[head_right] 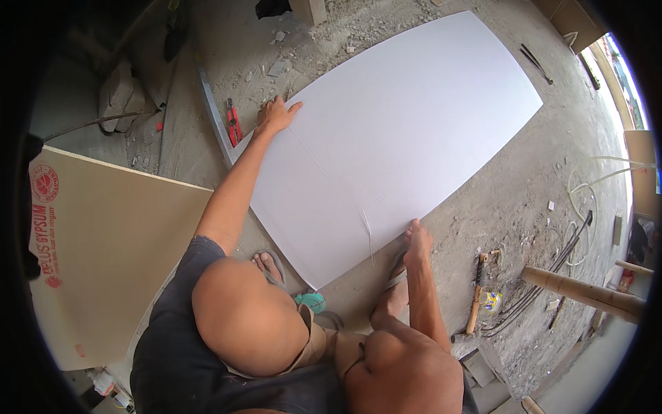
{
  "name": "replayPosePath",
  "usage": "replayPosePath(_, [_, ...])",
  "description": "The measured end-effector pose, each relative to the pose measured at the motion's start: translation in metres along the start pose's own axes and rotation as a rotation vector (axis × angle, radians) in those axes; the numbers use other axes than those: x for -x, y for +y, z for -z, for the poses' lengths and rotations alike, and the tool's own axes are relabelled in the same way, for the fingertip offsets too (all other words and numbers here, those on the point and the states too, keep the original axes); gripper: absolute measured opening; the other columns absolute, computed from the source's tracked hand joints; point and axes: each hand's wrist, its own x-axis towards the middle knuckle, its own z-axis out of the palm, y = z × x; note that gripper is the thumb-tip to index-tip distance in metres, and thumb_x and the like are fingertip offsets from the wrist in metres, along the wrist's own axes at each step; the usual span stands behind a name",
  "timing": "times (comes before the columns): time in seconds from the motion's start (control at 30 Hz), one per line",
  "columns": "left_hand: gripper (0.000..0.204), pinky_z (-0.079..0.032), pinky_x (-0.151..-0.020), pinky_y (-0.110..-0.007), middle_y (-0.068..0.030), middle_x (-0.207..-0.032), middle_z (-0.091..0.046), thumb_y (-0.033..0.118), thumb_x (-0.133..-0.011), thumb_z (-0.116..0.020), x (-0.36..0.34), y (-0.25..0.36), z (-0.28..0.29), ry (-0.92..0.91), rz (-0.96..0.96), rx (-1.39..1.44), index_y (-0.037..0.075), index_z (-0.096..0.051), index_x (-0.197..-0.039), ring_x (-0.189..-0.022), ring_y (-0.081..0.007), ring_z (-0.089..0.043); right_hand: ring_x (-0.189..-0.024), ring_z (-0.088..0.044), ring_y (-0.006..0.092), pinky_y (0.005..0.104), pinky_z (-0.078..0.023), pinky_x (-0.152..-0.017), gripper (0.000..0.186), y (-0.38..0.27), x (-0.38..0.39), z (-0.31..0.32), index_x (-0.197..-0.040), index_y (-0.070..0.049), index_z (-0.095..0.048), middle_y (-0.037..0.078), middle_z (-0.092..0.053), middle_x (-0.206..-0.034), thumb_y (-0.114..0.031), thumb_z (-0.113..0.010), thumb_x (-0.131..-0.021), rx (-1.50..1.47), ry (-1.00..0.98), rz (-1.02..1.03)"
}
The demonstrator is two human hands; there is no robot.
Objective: The person measures and cuts a large drywall sheet on the floor using a metal straightedge and utility knife. They score the surface, snap the board, and cut the backside to separate a rectangular piece, then hand it to a coworker.
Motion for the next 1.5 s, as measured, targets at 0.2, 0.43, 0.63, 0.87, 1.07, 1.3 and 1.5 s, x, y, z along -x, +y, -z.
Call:
replayPosePath(0.2, [0.091, -0.055, -0.102, -0.048, -0.0319, -0.122, -0.072, 0.077, -0.086, -0.069, -0.007, -0.006, 0.023, -0.195, -0.041, 0.123, -0.006, -0.073, -0.122, -0.120, -0.0425, -0.069, -0.085, -0.062, 0.0123, 0.0346, -0.050, -0.085, 0.039, -0.018, 0.021, 0.015, -0.128, -0.005, -0.064, 0.000, -0.068, -0.104, -0.040, -0.058, -0.111, -0.229, -0.100, -0.010])
replayPosePath(0.43, [0.072, -0.053, -0.069, -0.042, -0.0143, -0.073, -0.074, 0.070, -0.085, -0.077, 0.048, 0.052, 0.078, 0.120, -0.091, 0.430, -0.002, -0.079, -0.082, -0.068, -0.0271, -0.071, -0.121, -0.064, 0.0262, 0.0427, -0.050, -0.106, 0.057, -0.077, 0.048, 0.002, -0.145, 0.005, -0.054, 0.015, -0.065, -0.137, -0.043, -0.051, -0.113, -0.292, 0.092, 0.140])
replayPosePath(0.63, [0.065, -0.051, -0.065, -0.040, -0.0141, -0.066, -0.072, 0.061, -0.089, -0.079, 0.066, 0.072, 0.117, 0.291, -0.183, 0.448, -0.003, -0.078, -0.082, -0.063, -0.0218, -0.068, -0.123, -0.064, 0.0284, 0.0456, -0.052, -0.106, 0.059, -0.107, 0.077, 0.019, -0.144, 0.008, -0.053, 0.018, -0.065, -0.137, -0.043, -0.050, -0.114, -0.354, -0.030, 0.072])
replayPosePath(0.87, [0.057, -0.052, -0.073, -0.032, -0.0074, -0.087, -0.078, 0.051, -0.099, -0.073, 0.060, 0.054, 0.098, 0.139, -0.103, 0.765, -0.006, -0.081, -0.106, -0.079, -0.0131, -0.067, -0.124, -0.064, 0.0306, 0.0463, -0.053, -0.105, 0.060, -0.128, 0.095, 0.032, -0.143, 0.010, -0.052, 0.020, -0.062, -0.139, -0.041, -0.054, -0.112, -0.343, -0.150, 0.069])
replayPosePath(1.07, [0.063, -0.054, -0.083, -0.029, -0.0120, -0.096, -0.080, 0.056, -0.098, -0.073, 0.050, 0.038, 0.095, 0.064, -0.118, 0.847, -0.004, -0.081, -0.114, -0.091, -0.0176, -0.073, -0.118, -0.066, 0.0282, 0.0465, -0.056, -0.099, 0.060, -0.132, 0.101, 0.033, -0.137, 0.009, -0.056, 0.019, -0.064, -0.130, -0.043, -0.063, -0.108, -0.305, -0.168, 0.091])
replayPosePath(1.3, [0.091, -0.057, -0.092, -0.036, -0.0197, -0.105, -0.078, 0.078, -0.086, -0.072, -0.001, 0.090, 0.135, -0.424, -0.076, 0.503, -0.010, -0.077, -0.113, -0.103, -0.0298, -0.075, -0.107, -0.069, 0.0250, 0.0422, -0.058, -0.092, 0.054, -0.123, 0.087, 0.014, -0.132, 0.008, -0.059, 0.018, -0.069, -0.124, -0.041, -0.063, -0.110, -0.299, 0.069, 0.195])
replayPosePath(1.5, [0.083, -0.058, -0.070, -0.040, -0.0170, -0.078, -0.075, 0.077, -0.082, -0.077, 0.028, 0.126, 0.157, -0.029, -0.163, 0.201, -0.005, -0.078, -0.081, -0.073, -0.0242, -0.074, -0.097, -0.070, 0.0210, 0.0345, -0.056, -0.089, 0.048, -0.116, 0.089, 0.016, -0.122, 0.009, -0.065, 0.015, -0.074, -0.112, -0.038, -0.063, -0.110, -0.348, 0.106, 0.208])
